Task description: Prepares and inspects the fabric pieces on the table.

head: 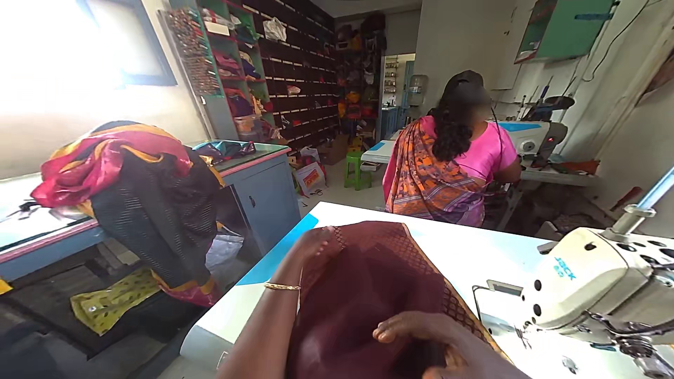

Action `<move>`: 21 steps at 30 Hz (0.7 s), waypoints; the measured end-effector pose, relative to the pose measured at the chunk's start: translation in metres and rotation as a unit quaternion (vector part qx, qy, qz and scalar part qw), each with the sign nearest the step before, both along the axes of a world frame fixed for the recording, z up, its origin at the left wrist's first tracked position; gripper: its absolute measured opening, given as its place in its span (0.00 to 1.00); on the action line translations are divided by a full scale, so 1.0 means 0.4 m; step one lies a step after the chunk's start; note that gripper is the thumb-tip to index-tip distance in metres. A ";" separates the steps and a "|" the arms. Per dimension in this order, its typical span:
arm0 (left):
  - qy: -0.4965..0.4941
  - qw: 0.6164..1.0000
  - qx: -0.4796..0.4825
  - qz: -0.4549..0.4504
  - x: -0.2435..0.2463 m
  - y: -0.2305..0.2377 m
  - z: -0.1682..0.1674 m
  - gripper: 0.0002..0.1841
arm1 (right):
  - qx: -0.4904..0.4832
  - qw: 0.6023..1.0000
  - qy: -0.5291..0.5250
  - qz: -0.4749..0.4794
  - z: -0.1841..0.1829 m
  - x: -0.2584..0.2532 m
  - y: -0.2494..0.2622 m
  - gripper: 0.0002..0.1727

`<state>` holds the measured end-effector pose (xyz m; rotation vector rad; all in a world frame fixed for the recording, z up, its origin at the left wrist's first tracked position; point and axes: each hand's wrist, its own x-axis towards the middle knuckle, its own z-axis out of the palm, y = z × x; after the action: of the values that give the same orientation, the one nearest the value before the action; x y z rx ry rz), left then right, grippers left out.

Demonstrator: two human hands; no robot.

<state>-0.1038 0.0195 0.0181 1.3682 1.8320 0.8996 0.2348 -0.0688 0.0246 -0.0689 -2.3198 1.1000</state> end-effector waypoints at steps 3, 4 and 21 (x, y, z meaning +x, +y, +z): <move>0.158 0.981 -0.025 -0.111 0.077 -0.007 -0.002 0.32 | 0.006 0.965 -0.068 -0.254 -0.003 0.015 0.024 0.27; 0.177 0.974 -0.031 -0.138 0.085 -0.008 -0.001 0.32 | -0.014 0.935 -0.124 -0.332 -0.001 0.021 0.044 0.26; -0.167 0.949 0.240 -0.120 0.074 -0.024 0.043 0.05 | -0.202 0.881 -0.221 -0.367 -0.082 0.035 0.147 0.74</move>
<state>-0.0743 0.0098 0.0352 1.5654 1.2021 1.4071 0.2488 -0.0098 -0.0082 -1.3631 -2.0450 1.1927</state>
